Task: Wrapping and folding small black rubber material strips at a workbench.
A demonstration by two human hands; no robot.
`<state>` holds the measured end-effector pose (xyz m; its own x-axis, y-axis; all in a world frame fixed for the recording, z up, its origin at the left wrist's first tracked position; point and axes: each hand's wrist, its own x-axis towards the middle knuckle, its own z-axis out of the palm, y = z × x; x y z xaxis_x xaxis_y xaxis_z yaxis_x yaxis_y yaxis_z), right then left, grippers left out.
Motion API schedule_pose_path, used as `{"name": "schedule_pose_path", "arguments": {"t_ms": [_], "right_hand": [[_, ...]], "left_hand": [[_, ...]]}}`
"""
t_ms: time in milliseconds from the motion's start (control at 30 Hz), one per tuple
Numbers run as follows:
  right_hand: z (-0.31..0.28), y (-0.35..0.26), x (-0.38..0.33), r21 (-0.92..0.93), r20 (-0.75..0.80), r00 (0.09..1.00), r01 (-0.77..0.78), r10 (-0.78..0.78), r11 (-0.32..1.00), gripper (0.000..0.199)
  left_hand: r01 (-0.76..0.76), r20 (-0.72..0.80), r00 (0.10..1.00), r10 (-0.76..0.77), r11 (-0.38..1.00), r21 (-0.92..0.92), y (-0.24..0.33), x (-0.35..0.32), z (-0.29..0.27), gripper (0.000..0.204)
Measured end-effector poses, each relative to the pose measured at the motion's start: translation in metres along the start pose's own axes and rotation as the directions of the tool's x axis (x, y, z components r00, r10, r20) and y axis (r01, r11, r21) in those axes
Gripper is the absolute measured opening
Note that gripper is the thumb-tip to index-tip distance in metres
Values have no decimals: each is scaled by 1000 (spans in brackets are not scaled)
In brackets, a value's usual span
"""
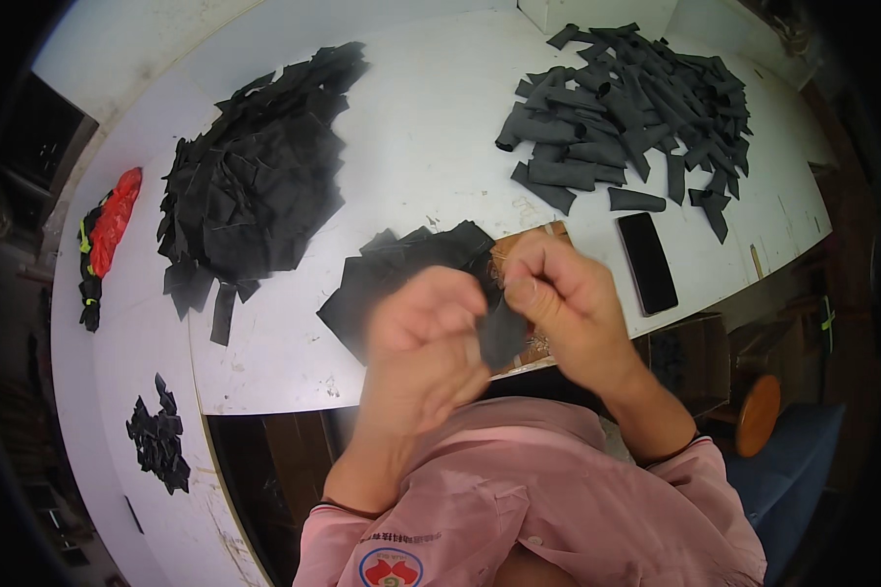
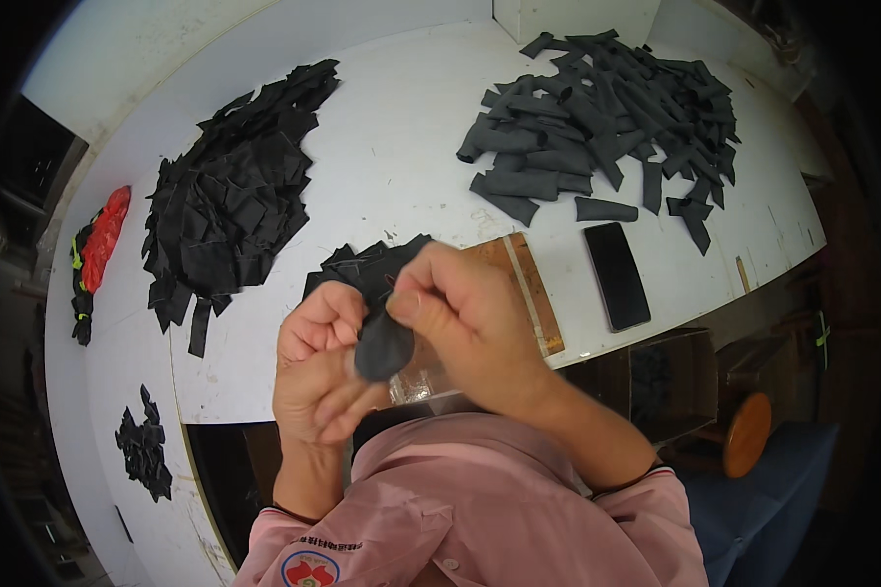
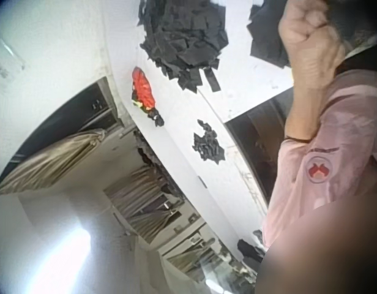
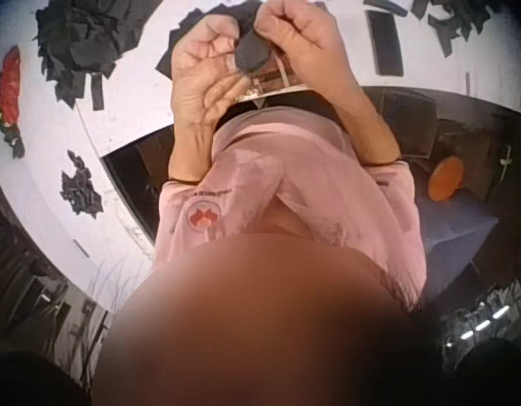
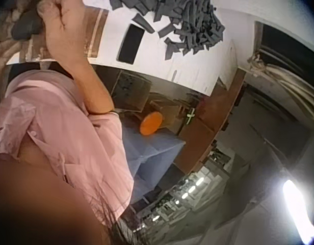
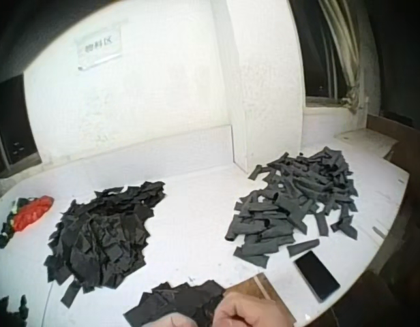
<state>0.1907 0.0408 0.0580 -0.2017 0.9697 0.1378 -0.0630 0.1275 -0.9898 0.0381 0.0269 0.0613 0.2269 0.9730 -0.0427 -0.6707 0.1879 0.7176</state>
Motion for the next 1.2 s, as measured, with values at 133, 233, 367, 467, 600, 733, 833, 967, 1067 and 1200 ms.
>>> {"name": "schedule_pose_path", "arguments": {"t_ms": [133,233,367,467,600,733,833,967,1067,1200], "right_hand": [[-7,-25,14,67,198,980,-40,26,997,18],[-11,2,34,181,234,953,-236,192,955,19],[-18,57,32,413,324,871,-481,368,774,20],[-15,59,30,392,300,880,-466,369,793,19],[-23,48,39,334,338,916,-330,215,883,19],[-20,49,47,276,418,897,-279,146,920,19],[-20,78,35,270,380,879,-404,289,874,20],[-19,74,41,202,354,884,-392,306,898,16],[-13,44,44,183,386,896,-309,221,933,16],[-19,69,45,196,425,874,-344,237,918,18]], "left_hand": [[517,580,804,-133,639,-569,13,17,-1,36],[405,418,900,-119,582,-705,3,28,-10,46],[396,229,912,-341,583,-709,-28,37,-53,39],[351,168,928,-332,632,-691,-36,32,-55,39],[-48,122,992,36,995,93,-18,17,-1,41],[-117,5,993,122,942,313,-24,15,-1,41],[31,-56,998,-27,996,87,-33,17,-28,35],[185,-5,981,-196,935,-303,-30,25,-41,40],[281,177,958,-224,629,-725,-31,21,-50,47],[261,224,963,-149,718,-645,-42,23,-53,44]]}}
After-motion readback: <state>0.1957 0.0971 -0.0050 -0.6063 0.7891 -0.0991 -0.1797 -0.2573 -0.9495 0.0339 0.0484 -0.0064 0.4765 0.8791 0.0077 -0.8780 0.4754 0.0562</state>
